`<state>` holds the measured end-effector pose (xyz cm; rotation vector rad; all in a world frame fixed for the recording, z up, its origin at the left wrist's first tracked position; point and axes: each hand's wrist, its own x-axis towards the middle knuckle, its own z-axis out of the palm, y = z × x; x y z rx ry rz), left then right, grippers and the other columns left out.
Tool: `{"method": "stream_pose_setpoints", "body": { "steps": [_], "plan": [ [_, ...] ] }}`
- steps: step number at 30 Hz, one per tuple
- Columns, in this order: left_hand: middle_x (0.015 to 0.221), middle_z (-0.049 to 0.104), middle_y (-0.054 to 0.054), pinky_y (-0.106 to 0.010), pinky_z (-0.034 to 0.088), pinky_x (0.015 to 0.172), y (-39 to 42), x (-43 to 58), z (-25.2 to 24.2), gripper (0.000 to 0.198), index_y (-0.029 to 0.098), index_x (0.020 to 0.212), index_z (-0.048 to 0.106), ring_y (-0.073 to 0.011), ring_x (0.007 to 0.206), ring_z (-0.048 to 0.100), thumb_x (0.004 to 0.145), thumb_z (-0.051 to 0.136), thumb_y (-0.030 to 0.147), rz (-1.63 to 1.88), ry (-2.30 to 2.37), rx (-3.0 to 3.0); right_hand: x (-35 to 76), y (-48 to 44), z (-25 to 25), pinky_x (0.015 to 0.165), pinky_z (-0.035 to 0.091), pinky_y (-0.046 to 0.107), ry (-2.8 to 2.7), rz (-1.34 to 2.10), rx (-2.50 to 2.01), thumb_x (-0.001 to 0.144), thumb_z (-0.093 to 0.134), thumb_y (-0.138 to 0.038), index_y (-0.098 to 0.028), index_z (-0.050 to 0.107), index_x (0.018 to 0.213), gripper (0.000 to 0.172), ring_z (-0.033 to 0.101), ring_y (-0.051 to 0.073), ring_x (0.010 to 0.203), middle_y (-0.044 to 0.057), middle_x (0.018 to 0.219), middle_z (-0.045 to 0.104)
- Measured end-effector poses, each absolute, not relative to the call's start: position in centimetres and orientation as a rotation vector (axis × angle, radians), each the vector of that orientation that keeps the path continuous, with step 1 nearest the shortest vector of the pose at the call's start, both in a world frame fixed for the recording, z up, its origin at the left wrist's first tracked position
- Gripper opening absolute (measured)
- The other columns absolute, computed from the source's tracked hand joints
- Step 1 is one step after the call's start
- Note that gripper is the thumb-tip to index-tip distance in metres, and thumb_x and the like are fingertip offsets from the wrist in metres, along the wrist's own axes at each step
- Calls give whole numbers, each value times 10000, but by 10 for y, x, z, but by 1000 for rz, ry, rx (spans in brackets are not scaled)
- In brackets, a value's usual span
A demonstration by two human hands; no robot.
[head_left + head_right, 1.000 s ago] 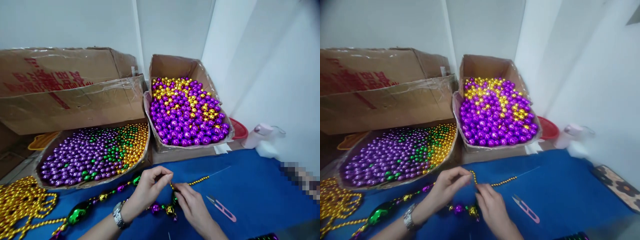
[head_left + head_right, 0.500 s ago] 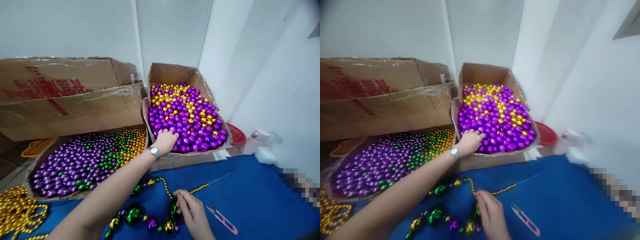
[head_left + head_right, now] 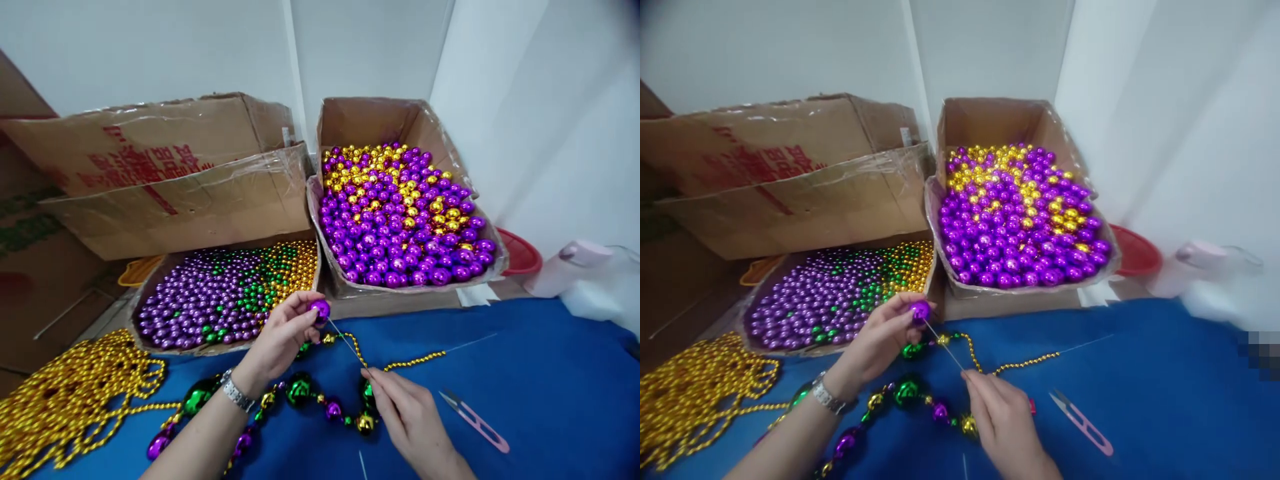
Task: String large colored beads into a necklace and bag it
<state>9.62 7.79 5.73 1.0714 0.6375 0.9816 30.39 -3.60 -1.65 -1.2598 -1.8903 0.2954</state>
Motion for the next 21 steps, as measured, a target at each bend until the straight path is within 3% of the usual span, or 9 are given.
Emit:
{"method": "stream_pose_setpoints", "body": {
  "steps": [6, 12, 21],
  "plan": [
    [1068, 598, -108, -249, 533, 653, 69, 79, 44, 295, 153, 1146, 580, -166, 842, 606, 862, 558, 229, 980, 579, 880, 296, -37, -17, 781, 552, 260, -1957, 260, -1285, 924, 417, -143, -187, 572, 1163, 289, 638, 139, 842, 55, 940, 671],
    [1127, 593, -131, -247, 542, 686, 65, 73, 42, 353, 141, 1223, 540, -155, 823, 617, 873, 529, 191, 969, 556, 868, 295, -38, -18, 761, 559, 286, -2002, 211, -1306, 921, 412, -137, -177, 567, 1175, 300, 637, 152, 843, 69, 970, 669],
    [1123, 604, -157, -225, 540, 666, 62, 72, 44, 295, 124, 1153, 549, -147, 787, 627, 885, 511, 240, 979, 565, 820, 293, -38, -18, 772, 564, 276, -2041, 170, -1336, 927, 395, -145, -163, 586, 1146, 291, 644, 155, 852, 71, 972, 675]
  ]
}}
